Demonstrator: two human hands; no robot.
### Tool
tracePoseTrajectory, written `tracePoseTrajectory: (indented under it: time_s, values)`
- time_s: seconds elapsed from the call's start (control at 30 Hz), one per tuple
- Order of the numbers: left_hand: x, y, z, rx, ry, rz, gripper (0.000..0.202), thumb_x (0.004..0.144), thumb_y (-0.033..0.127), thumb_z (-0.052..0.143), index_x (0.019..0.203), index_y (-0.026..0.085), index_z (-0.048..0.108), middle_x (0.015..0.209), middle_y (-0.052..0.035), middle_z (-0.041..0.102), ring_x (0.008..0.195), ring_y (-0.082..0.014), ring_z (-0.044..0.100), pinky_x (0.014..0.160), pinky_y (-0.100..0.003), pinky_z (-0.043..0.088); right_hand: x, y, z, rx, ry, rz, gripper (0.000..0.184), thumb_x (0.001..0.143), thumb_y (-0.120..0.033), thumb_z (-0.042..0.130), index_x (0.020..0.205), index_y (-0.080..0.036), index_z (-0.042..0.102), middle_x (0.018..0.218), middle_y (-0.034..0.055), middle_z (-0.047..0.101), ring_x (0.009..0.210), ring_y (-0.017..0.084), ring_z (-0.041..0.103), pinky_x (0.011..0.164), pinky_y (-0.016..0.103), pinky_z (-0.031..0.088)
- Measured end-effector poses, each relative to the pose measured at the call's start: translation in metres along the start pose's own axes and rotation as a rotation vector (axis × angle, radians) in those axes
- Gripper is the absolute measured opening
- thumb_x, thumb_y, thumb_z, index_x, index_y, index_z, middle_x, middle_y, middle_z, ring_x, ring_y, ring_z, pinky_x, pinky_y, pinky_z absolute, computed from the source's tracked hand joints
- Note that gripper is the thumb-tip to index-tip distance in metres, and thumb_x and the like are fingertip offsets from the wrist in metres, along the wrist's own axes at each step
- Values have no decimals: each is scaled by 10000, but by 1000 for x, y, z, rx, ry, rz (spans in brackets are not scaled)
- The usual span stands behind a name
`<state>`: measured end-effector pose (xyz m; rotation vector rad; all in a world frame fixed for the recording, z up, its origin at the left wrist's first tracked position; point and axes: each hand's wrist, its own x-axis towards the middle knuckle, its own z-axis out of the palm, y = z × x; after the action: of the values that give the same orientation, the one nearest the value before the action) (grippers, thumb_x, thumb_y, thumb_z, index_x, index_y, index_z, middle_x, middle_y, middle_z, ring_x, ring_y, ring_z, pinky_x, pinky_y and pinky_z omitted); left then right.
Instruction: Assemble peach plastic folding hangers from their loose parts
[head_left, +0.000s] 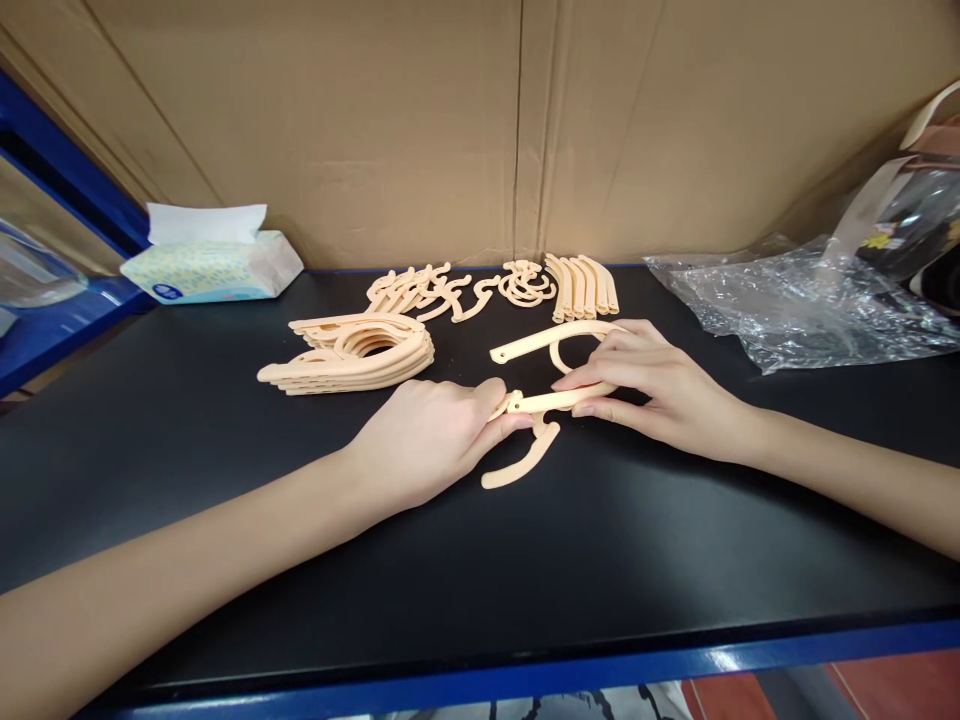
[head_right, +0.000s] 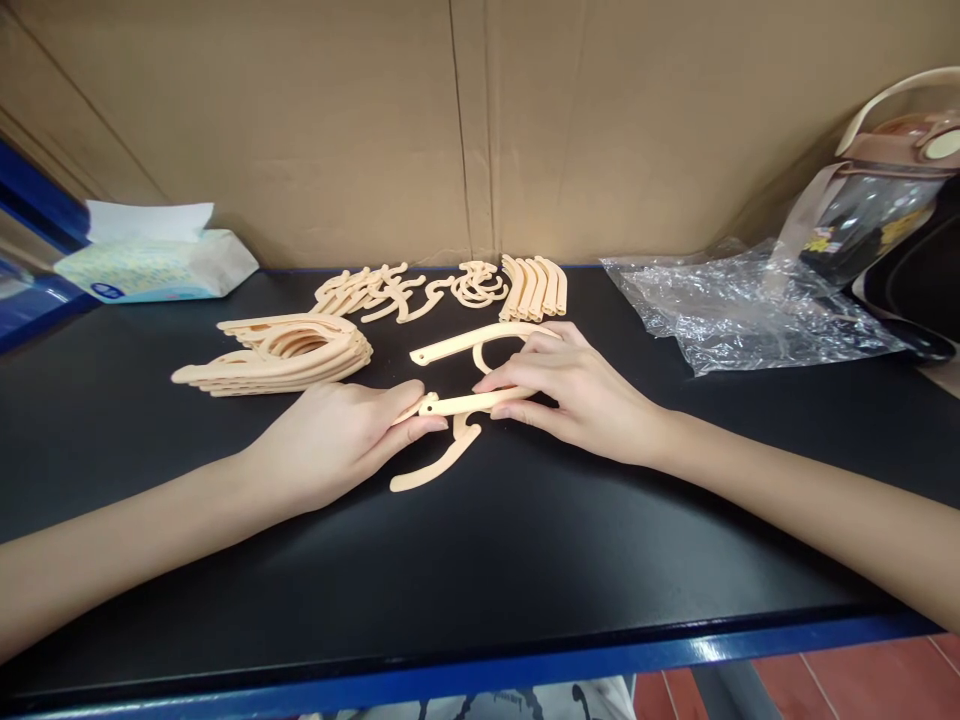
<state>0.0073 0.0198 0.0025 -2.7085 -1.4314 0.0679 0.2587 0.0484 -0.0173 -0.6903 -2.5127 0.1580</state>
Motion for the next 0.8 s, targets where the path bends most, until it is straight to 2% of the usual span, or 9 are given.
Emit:
tracePoseTrajectory:
  time_s: [0.5,0.7,0.8]
  values:
    - [-1,-1,3,164,136,78,512,1013,529,334,714,171,544,531,-19,625,436,-192,607,420,-258,132,1,1,0,5,0,-34,186,962,-275,560,1093,-234,686,871,6,722,861,167,593,953,401,373]
    - [-5,-4,9,234,369,203,513,1035,462,303,715,151,556,507,-26,612,395,-204,595,407,-262,133,0,1,0,-15,-8,-62,227,966,-272,553,1142,-191,671,864,12,722,820,164,553,923,392,365]
    - [-6,-5,10,285,433,250,513,1046,416,280,719,136,560,488,-22,574,380,-205,584,403,-267,126,0,0,-1,-14,-33,-64,241,982,-282,525,1150,-185,668,881,15,724,822,161,546,918,389,357]
